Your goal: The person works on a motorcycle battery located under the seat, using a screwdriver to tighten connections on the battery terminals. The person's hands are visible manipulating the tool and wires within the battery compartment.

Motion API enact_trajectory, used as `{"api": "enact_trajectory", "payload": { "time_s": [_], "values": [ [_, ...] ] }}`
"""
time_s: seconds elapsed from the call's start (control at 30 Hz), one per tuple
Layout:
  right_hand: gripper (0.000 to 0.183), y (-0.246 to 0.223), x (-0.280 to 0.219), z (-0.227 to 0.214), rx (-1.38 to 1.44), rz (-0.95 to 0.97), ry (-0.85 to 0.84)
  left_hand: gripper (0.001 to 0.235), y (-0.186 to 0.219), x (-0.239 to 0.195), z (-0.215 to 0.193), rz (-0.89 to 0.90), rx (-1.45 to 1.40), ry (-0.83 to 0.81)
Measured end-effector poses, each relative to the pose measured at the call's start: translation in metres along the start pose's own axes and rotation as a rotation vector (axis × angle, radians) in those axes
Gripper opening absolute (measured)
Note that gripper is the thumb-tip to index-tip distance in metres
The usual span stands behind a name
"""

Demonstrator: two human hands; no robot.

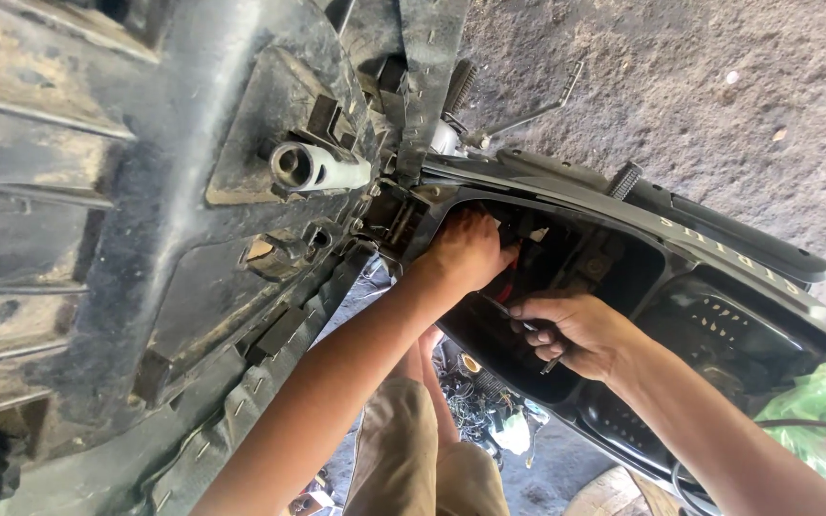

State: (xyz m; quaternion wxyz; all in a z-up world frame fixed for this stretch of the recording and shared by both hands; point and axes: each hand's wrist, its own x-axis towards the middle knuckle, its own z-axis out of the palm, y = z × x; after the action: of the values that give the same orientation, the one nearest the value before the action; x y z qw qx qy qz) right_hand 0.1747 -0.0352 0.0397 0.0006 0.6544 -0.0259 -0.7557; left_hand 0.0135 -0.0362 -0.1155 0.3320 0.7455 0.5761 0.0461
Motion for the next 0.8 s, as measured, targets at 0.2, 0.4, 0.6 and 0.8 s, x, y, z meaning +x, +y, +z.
{"api": "enact_trajectory", "payload": {
  "time_s": [0.2, 0.4, 0.6, 0.8],
  "values": [
    [0.007, 0.012, -0.018, 0.023, -0.280, -0.115, 0.065, 0.060, -0.004, -0.001, 0.017, 0.029, -0.004, 0.061],
    [0.022, 0.036, -0.022, 0.028, -1.276, -1.391, 0.282, 0.060, -0.008, 0.002, 0.023, 0.120, 0.091, 0.094],
    [0.019, 0.024, -0.018, 0.022, -1.321, -1.300, 0.380, 0.059, -0.005, 0.000, 0.012, 0.074, 0.071, 0.092],
    [0.016, -0.001, -0.006, 0.015, -0.886, -0.591, 0.294, 0.057, -0.004, 0.000, 0.009, 0.101, 0.075, 0.146]
  ]
}}
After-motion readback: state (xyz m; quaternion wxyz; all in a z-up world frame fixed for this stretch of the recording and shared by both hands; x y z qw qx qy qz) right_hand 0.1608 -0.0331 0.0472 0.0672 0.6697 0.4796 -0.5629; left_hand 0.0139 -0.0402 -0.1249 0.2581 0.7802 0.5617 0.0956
